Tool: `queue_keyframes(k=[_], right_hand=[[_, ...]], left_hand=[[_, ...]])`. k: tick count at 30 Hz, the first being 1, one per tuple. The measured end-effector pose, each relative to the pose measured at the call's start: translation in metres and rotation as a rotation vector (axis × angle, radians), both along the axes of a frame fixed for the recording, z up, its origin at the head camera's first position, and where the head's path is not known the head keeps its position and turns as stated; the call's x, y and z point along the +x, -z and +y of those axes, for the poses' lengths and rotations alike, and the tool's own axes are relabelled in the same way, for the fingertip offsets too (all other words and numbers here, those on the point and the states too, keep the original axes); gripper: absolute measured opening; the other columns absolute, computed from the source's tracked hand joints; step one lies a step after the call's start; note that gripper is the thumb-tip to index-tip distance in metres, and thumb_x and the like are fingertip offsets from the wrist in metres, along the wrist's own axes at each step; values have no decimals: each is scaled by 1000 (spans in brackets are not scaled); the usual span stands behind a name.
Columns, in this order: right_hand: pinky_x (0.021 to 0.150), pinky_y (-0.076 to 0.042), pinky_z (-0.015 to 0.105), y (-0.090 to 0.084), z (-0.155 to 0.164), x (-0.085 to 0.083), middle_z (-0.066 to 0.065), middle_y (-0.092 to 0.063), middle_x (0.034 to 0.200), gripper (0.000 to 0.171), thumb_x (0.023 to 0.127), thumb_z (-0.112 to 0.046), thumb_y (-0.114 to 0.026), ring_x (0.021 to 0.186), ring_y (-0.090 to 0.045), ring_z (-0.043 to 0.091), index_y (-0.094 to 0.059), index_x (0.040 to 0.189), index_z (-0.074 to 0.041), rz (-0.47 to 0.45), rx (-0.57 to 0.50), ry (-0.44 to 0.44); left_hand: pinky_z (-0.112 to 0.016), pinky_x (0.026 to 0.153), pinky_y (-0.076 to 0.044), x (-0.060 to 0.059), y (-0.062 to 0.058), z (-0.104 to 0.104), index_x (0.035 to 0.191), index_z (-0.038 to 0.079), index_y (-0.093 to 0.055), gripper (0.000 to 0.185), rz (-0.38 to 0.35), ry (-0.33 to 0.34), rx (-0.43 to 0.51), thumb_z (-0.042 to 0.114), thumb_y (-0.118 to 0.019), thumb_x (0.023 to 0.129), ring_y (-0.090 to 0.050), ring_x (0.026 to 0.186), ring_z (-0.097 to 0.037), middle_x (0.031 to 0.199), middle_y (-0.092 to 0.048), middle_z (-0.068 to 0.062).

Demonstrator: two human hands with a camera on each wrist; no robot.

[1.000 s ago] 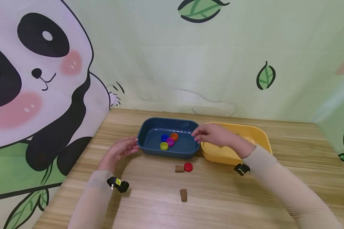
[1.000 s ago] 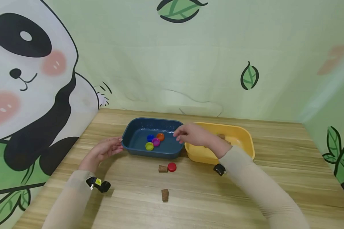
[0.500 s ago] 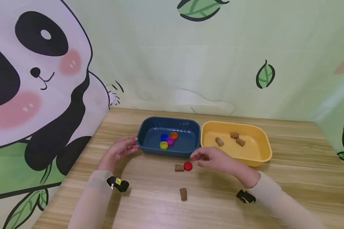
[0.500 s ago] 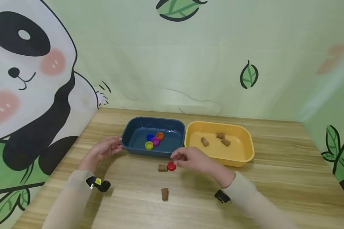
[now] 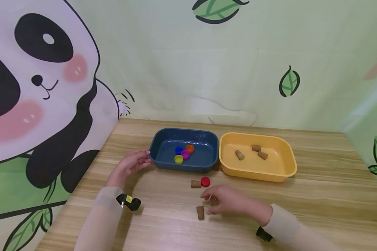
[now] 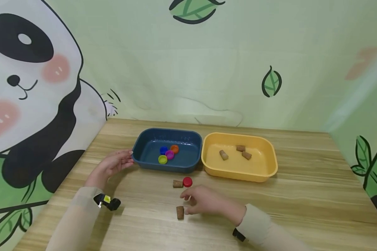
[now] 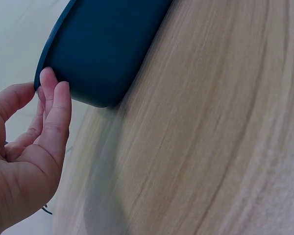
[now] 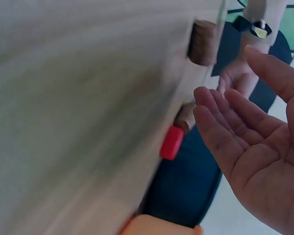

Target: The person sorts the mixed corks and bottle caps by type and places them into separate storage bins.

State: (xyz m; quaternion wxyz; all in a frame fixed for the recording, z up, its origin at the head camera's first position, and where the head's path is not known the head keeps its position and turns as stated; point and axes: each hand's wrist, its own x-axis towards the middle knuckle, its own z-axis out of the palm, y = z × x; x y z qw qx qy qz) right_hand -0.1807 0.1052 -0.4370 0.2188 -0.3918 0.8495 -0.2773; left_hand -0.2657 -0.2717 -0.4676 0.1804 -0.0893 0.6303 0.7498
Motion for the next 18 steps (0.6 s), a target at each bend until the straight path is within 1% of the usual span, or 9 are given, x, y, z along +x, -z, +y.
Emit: queue_keyframes(k=[4,8,11,15,18], right_hand=[[83,-58,23,6,-3,3,9,-75,114,45,86,-19,-83,92,-65,11,-68,124,1,20,25,1],[83,-56,23,10,-7,5,9,-74,115,47,85,-20,-83,90,-59,7,-69,124,0,23,71,18],[88,-57,27,12,-10,7,10,-74,117,48,85,-21,-84,92,-61,9,-69,125,0,53,106,12],[98,-58,33,13,-15,10,11,-74,120,48,85,-22,-84,103,-67,16,-69,124,0,103,128,-13],[100,-57,33,14,-18,12,10,-75,118,46,84,-21,-84,100,-65,13,-70,123,0,108,138,-13]], left_hand=[[-19,75,-64,0,0,0,100,13,-64,19,1,3,1,7,-47,108,-72,74,-5,78,-73,5],[-19,75,-64,1,0,0,97,15,-64,21,0,0,-3,8,-48,108,-72,74,-5,78,-74,5],[-18,74,-63,1,0,0,96,16,-64,22,2,7,-2,8,-47,108,-72,73,-5,78,-74,5],[-18,74,-63,2,0,0,96,16,-64,23,7,17,3,8,-46,108,-72,73,-5,78,-74,5],[-18,74,-63,2,0,0,96,15,-64,23,6,17,8,8,-47,108,-72,73,-4,78,-74,5]])
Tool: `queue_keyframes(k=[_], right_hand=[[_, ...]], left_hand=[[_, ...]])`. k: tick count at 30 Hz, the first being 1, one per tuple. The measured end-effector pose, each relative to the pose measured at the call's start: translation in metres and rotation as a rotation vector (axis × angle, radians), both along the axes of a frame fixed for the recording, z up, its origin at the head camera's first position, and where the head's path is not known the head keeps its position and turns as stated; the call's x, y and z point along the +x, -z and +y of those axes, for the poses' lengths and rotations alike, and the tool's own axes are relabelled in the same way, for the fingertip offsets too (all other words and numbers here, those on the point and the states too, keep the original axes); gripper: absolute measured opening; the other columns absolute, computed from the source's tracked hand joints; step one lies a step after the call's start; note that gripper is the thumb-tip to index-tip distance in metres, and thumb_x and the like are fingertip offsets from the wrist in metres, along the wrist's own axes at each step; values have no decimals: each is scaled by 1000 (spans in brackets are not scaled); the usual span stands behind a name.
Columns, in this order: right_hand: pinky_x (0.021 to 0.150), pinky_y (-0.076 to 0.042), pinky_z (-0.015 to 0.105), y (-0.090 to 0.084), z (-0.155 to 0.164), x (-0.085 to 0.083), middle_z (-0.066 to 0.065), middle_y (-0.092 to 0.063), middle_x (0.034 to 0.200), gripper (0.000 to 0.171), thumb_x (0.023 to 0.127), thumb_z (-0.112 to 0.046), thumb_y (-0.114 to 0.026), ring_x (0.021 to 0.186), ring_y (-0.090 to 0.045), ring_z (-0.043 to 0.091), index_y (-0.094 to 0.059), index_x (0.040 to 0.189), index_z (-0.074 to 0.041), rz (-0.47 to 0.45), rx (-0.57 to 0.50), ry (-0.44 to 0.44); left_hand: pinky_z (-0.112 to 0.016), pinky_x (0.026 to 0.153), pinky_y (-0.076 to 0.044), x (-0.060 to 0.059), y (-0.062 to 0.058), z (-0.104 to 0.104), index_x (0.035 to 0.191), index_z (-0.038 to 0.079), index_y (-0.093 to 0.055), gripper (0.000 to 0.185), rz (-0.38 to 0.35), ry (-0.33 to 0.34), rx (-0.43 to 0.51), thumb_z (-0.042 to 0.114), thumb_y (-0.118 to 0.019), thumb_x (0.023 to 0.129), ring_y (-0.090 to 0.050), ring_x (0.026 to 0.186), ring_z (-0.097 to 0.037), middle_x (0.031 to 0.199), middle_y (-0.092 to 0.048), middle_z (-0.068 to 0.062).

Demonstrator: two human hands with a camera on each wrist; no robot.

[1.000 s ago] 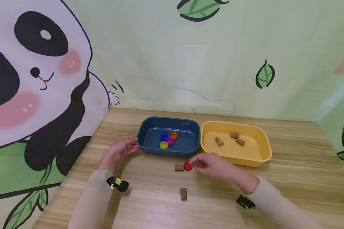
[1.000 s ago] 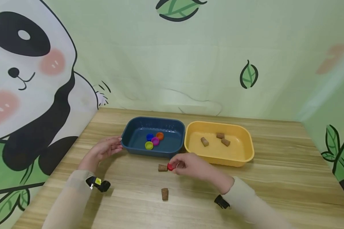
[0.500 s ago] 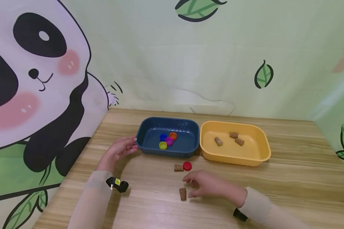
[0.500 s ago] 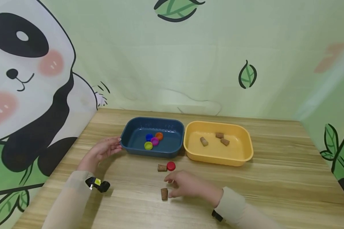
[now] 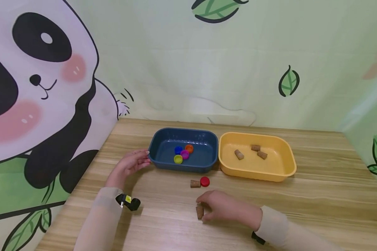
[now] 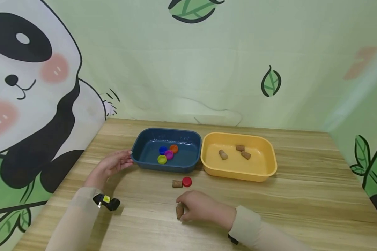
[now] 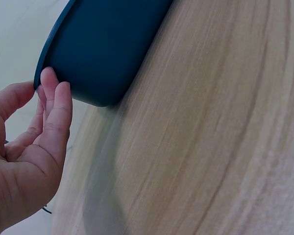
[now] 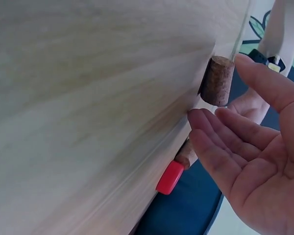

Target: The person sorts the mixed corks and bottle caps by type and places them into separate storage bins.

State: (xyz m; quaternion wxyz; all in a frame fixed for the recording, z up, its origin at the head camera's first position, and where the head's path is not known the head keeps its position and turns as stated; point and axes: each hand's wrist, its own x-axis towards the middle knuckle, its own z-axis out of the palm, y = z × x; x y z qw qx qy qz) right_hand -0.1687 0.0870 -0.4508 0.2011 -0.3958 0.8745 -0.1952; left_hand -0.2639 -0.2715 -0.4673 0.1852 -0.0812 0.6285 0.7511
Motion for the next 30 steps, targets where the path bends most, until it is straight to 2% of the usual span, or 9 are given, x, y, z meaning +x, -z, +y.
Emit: queue_keyframes(k=[4,9,12,19,26,30], right_hand=[[89,-57,26,-1,-3,2,4,-73,103,40,84,-16,-83,85,-54,6,-71,118,-1,5,5,1],[68,-42,17,-2,-6,2,-5,-61,79,12,85,-12,-81,72,-44,1,-72,92,-11,-4,-19,-31],[65,-37,15,-1,-7,1,-8,-57,74,14,85,-10,-79,69,-41,-1,-67,81,-16,-2,-31,-49],[64,-38,15,2,-7,-1,-8,-55,75,14,87,-10,-79,69,-42,-1,-67,82,-16,6,-31,-54],[64,-37,14,0,-7,-1,-8,-55,74,13,87,-10,-78,70,-41,-1,-67,83,-15,17,-36,-61],[65,-37,14,-2,-6,-1,-6,-56,75,13,86,-9,-78,70,-42,-1,-67,83,-14,23,-45,-67]], left_hand=[[-18,74,-64,1,0,0,97,14,-64,22,-6,-2,4,8,-47,108,-72,73,-5,78,-74,5],[-18,74,-63,1,0,0,100,13,-62,18,-6,-2,-1,8,-47,108,-72,74,-5,78,-73,5],[-18,74,-63,0,1,0,103,11,-60,15,-1,-4,0,8,-47,108,-72,74,-5,78,-73,5],[-18,73,-63,0,0,1,108,9,-57,9,-4,-8,-11,9,-48,108,-71,73,-4,78,-73,6],[-18,73,-63,0,0,0,97,14,-63,20,0,-6,12,7,-47,108,-71,73,-5,77,-73,5],[-18,73,-63,0,-2,0,97,14,-63,20,-7,-10,10,7,-47,108,-72,73,-5,77,-73,5]])
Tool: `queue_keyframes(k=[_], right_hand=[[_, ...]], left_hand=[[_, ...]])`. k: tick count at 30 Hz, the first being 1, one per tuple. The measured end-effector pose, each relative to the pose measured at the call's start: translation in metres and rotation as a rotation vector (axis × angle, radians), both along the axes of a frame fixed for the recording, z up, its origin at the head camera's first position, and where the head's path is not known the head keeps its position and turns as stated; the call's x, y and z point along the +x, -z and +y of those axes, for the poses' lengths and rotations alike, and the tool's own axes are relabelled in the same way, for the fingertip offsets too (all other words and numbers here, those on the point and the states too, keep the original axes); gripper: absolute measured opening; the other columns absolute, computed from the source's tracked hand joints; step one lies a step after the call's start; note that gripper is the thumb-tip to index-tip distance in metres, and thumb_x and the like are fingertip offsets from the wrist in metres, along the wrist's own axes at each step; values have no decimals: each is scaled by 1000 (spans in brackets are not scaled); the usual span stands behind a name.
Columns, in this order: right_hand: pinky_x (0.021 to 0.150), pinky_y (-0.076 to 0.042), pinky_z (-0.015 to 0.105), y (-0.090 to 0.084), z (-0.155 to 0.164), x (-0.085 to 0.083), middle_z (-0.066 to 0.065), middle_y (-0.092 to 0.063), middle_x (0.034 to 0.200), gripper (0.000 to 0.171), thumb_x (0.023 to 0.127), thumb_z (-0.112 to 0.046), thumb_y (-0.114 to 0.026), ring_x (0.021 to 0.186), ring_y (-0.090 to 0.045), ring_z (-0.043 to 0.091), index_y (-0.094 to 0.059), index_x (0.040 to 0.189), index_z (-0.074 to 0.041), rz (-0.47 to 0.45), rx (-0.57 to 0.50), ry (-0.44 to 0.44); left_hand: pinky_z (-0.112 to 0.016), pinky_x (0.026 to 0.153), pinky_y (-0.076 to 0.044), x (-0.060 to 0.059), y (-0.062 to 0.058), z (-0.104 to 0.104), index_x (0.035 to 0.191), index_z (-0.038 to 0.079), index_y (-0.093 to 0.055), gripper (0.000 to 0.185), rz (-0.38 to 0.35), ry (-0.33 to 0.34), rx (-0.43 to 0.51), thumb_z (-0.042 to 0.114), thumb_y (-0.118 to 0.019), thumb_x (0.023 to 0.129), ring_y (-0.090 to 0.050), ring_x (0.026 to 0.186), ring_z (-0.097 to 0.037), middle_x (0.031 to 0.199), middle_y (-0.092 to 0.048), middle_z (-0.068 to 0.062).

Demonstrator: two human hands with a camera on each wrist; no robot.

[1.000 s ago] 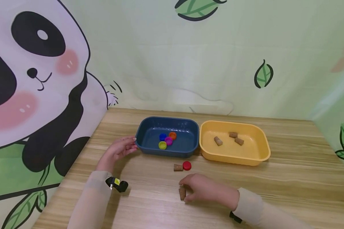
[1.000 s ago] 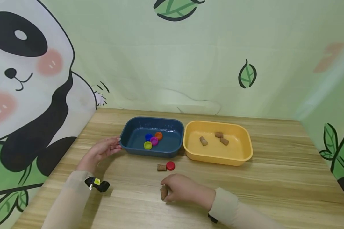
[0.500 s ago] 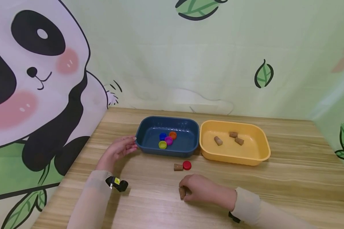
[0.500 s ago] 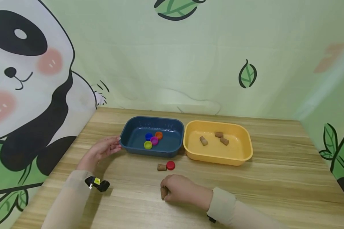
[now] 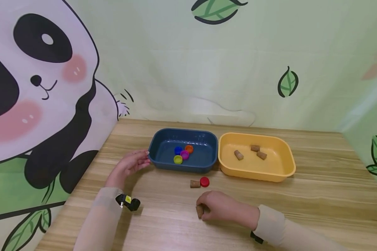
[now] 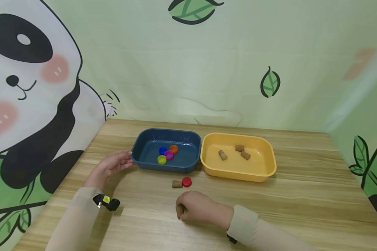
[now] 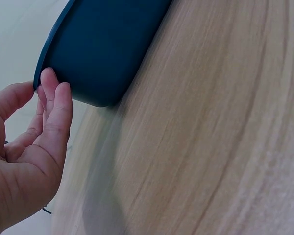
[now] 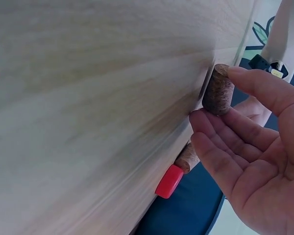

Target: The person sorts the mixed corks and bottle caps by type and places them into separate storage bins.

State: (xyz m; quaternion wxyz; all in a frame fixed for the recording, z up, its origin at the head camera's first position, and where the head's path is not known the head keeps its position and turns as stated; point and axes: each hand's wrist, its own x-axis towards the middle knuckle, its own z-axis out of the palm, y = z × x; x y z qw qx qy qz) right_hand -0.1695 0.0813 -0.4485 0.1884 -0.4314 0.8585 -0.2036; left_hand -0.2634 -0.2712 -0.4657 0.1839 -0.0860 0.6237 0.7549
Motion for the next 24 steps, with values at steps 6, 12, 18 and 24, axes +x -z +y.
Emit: queue_keyframes(k=[6,12,18,24], right_hand=[[65,-38,14,0,1,0,-6,-57,76,12,86,-9,-78,71,-42,-1,-67,84,-15,-15,-5,8],[70,-44,13,1,6,-2,-7,-63,79,11,85,-8,-78,74,-49,0,-69,85,-13,-39,-64,20],[78,-55,16,-7,19,-6,-3,-73,92,17,86,-11,-80,84,-63,4,-74,101,-7,-97,-112,77],[80,-59,21,-25,38,-14,2,-75,96,22,87,-9,-79,87,-68,10,-74,107,-3,-137,-181,121]], left_hand=[[-18,73,-63,1,-1,1,103,11,-60,13,-5,-10,0,7,-47,108,-72,72,-5,78,-73,5],[-18,74,-63,2,-2,1,104,10,-59,13,-2,3,-1,8,-47,108,-71,73,-5,78,-73,5],[-18,74,-63,1,-1,1,104,9,-60,14,5,12,11,7,-47,108,-72,75,-5,79,-73,5],[-18,75,-63,-1,-1,1,106,9,-59,13,2,13,-3,8,-46,109,-71,76,-5,80,-73,5]])
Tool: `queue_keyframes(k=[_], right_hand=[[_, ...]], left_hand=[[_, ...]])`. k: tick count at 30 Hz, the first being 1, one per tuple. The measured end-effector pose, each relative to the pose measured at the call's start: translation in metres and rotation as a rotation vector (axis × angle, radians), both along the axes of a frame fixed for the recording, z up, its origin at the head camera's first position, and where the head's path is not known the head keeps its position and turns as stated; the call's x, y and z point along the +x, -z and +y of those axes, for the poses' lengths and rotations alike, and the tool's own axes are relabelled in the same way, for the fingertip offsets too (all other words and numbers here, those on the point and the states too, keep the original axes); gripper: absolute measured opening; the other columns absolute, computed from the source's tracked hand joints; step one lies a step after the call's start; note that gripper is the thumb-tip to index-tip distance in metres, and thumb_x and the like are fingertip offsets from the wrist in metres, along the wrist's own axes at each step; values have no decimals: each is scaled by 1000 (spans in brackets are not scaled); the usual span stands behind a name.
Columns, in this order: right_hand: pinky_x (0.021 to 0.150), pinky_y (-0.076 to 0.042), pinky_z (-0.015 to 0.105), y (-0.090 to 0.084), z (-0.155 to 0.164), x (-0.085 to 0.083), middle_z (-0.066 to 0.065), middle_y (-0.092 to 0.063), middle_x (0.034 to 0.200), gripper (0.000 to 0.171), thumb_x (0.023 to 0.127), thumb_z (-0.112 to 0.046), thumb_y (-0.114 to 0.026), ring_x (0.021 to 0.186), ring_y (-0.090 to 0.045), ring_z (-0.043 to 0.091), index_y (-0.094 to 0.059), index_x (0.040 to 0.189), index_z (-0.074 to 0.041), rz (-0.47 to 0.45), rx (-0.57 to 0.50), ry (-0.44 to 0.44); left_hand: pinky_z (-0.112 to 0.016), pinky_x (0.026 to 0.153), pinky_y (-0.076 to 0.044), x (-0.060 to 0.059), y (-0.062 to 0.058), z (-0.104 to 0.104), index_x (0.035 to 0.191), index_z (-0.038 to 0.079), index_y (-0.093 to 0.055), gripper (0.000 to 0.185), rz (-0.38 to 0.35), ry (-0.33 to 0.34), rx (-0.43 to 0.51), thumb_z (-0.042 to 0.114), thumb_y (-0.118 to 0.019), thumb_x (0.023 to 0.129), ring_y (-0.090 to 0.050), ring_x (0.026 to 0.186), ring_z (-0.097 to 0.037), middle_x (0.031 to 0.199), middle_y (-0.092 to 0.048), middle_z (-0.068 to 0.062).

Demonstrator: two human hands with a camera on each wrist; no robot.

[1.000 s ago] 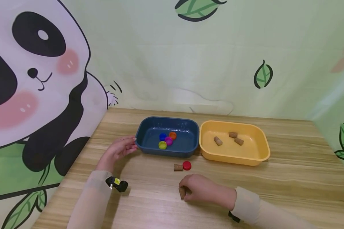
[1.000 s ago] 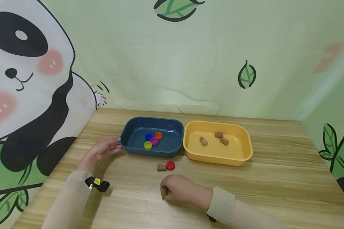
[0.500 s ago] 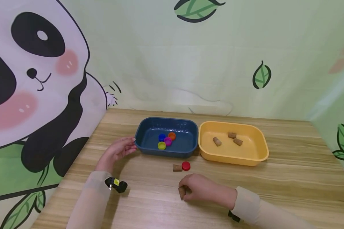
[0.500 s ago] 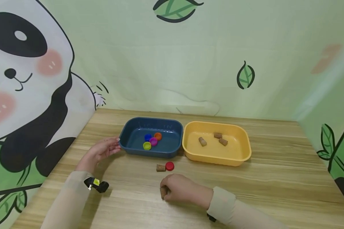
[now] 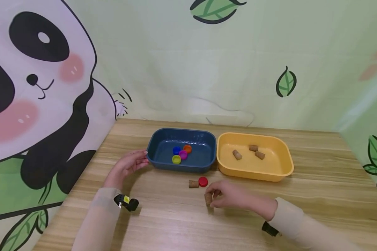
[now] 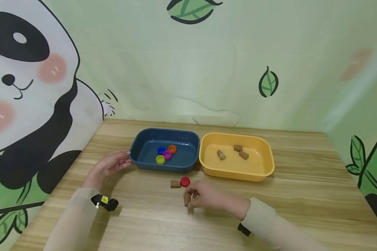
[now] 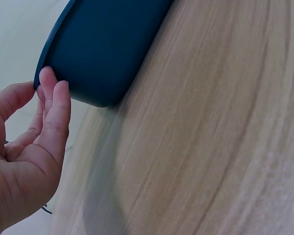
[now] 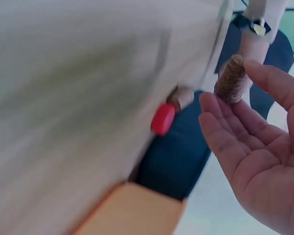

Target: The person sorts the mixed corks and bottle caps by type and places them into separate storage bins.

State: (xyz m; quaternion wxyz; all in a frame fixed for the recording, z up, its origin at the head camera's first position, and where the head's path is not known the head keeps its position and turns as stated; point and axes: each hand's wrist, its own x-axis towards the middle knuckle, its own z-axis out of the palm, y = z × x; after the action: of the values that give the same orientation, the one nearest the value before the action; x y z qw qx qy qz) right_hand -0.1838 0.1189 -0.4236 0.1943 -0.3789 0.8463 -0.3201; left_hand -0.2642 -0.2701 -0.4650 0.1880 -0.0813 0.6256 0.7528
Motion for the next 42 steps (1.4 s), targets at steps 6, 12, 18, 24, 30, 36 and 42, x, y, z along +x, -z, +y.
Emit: queue_keyframes(k=[6,12,18,24,30,36,42], right_hand=[[84,-60,21,-19,18,-10,-1,-74,102,23,88,-14,-79,91,-68,8,-74,110,-8,33,31,17],[81,-59,19,-42,36,-27,-3,-74,98,23,89,-13,-78,88,-66,2,-73,111,-8,-2,63,16],[80,-58,16,-69,51,-50,2,-75,99,31,89,-15,-79,89,-68,6,-71,117,-2,-53,105,13],[82,-59,17,-93,60,-77,9,-74,103,30,91,-10,-75,96,-71,16,-68,118,2,-106,99,-50],[74,-55,18,-110,63,-109,11,-74,110,33,92,-11,-73,100,-70,18,-66,122,2,-133,206,-38],[87,-57,26,-109,63,-140,13,-72,116,31,94,-9,-70,105,-67,19,-67,123,1,-170,253,-43],[99,-56,30,-102,64,-159,13,-72,117,32,95,-10,-69,111,-66,21,-66,125,1,-208,270,-53]], left_hand=[[-18,74,-63,-1,0,-1,109,7,-57,10,-2,-6,5,8,-47,108,-72,75,-5,79,-73,5],[-18,74,-63,0,0,-1,107,8,-58,11,-4,-2,9,7,-47,108,-72,74,-5,79,-73,5],[-18,76,-63,0,0,0,115,5,-55,10,0,1,-3,7,-47,108,-72,76,-4,80,-74,6],[-18,75,-63,-1,1,-1,109,8,-57,11,5,7,-3,7,-47,108,-72,75,-4,80,-74,6],[-16,73,-63,1,0,-1,101,12,-61,18,17,9,5,5,-46,108,-71,74,-4,78,-73,6],[-17,74,-63,0,0,-2,107,7,-59,13,14,2,-10,5,-46,107,-71,74,-4,78,-73,6],[-17,75,-63,0,2,-2,105,8,-60,14,8,9,-5,5,-46,107,-71,75,-4,79,-73,5]])
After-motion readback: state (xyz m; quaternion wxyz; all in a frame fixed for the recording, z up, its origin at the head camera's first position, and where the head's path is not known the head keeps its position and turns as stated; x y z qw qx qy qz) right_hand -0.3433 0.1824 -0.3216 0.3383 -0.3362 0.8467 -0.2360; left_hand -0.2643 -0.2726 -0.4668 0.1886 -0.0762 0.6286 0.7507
